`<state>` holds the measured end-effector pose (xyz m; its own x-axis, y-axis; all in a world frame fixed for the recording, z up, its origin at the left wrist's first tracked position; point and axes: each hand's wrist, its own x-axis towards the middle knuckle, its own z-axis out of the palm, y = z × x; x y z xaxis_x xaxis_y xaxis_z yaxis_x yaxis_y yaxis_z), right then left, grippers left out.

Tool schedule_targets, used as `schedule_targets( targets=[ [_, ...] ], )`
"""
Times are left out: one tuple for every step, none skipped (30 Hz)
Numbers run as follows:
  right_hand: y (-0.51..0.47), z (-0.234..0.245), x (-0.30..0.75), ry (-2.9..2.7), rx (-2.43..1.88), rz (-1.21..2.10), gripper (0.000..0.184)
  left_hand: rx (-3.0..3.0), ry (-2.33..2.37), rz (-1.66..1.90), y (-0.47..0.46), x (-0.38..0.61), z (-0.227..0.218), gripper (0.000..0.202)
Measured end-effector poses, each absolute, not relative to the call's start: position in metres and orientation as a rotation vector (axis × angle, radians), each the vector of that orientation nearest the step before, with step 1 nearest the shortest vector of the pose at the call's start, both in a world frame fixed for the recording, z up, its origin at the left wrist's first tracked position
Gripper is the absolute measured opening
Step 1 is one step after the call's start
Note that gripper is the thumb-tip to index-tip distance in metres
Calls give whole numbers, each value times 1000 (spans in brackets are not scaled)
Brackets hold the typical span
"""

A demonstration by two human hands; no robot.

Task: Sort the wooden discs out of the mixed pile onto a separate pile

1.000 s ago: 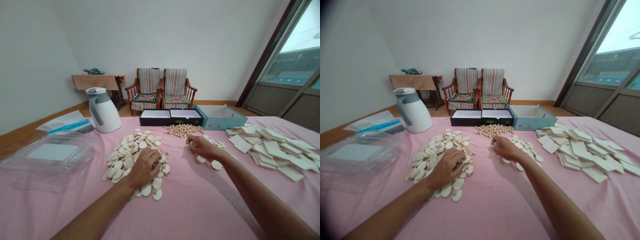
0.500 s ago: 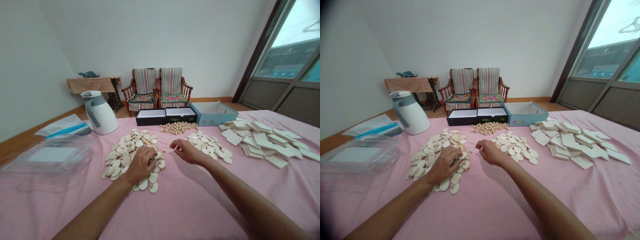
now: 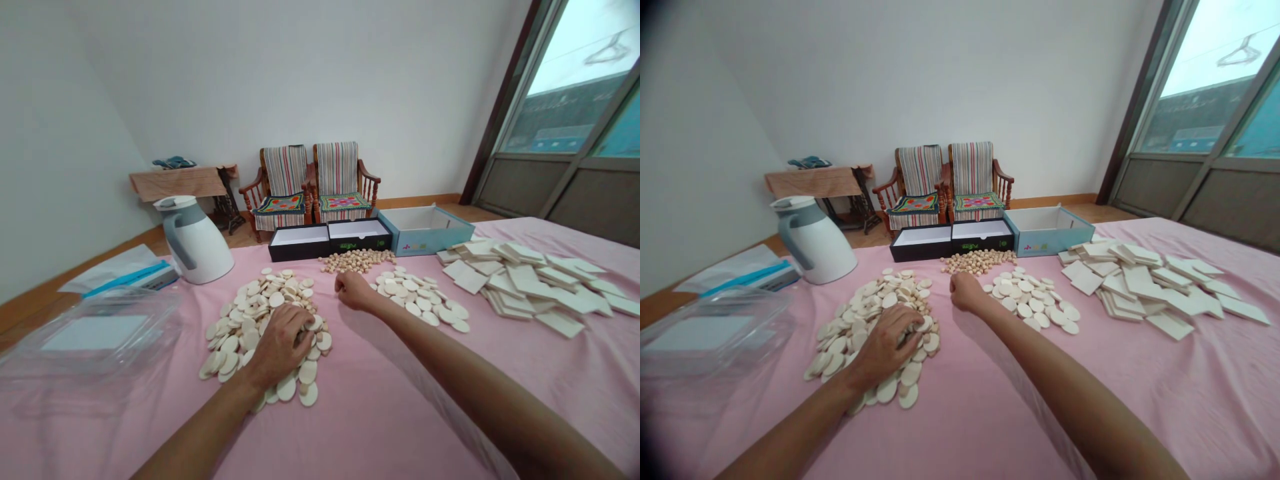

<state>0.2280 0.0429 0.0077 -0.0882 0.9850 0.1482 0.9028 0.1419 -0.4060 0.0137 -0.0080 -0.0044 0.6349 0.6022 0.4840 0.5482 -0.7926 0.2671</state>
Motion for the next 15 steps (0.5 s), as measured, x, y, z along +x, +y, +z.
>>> schedule_targets(
  targets=[
    [51,13,232,-2005,-1832,258,24,2752,969,872,-8,13,-5,11],
    [58,18,234,-1964,-1843,219,27,2750,969,875,-8,13,-5,11],
    [61,22,237,-1929,-1844,182,30,2748,971,876,-9,13,-5,12],
    [62,25,238,-1907,-1839,158,31,2745,972,876,-9,13,-5,12],
    [59,26,238,-1901,-1832,151,30,2744,972,876,-9,13,-5,13],
    [54,25,238,-1909,-1827,158,27,2743,971,873,-9,12,-5,13],
    [45,22,238,-1928,-1828,178,22,2743,969,869,-9,13,-5,12],
    [34,17,236,-1956,-1831,206,19,2743,968,867,-9,13,-6,12],
    [21,12,235,-1984,-1836,233,17,2743,969,866,-8,13,-6,12],
    [7,5,233,-2014,-1850,261,16,2743,969,869,-8,13,-7,13],
    [-7,-1,231,-2045,-1844,290,15,2742,972,877,-8,13,-7,14],
    [-20,-6,229,-2077,-1825,311,14,2740,977,890,-7,14,-7,16],
    [-32,-11,227,-2097,-1817,309,13,2735,982,909,-7,14,-7,17],
    [-43,-15,225,-2107,-1810,285,13,2727,989,932,-7,13,-7,18],
    [-52,-17,223,-2114,-1801,247,13,2715,996,960,-7,13,-7,19]
  ],
)
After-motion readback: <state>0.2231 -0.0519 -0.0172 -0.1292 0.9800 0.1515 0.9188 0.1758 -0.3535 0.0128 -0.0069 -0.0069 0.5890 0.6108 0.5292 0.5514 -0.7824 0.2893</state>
